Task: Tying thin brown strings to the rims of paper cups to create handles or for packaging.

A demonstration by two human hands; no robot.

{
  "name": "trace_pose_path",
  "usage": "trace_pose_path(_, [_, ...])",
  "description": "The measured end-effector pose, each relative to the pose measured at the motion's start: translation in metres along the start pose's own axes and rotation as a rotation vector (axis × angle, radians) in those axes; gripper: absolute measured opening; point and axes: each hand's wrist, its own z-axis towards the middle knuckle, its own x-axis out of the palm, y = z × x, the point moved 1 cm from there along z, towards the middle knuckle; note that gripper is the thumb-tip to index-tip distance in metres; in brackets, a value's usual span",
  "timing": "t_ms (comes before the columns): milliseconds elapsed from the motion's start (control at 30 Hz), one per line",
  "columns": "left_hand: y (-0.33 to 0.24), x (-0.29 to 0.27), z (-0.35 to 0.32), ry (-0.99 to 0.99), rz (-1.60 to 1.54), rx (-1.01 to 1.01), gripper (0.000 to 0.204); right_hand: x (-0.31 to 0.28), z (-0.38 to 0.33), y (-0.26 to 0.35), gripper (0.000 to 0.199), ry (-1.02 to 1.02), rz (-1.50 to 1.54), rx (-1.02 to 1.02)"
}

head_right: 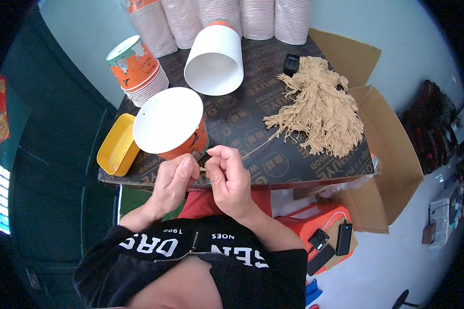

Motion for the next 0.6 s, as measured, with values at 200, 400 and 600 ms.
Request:
trace_pose_path(200, [0.009, 0.008, 0.004, 0.049, -0.192, -0.106, 0.035, 0.007, -0.002, -0.009, 0.027, -0.058, -0.242, -0.275])
trace_pose_path(400, [0.005, 0.0, 0.002, 0.013, -0.079, -0.091, 0.022, -0.003, 0.006, 0.004, 0.017, 0.009, -0.374, -0.286])
trace_pose_path(600, [-0.006, -0.008, -0.001, 0.063, 0.168, -0.033, 0.014, -0.003, 0.001, 0.011, 0.009, 0.061, -0.325, -0.116])
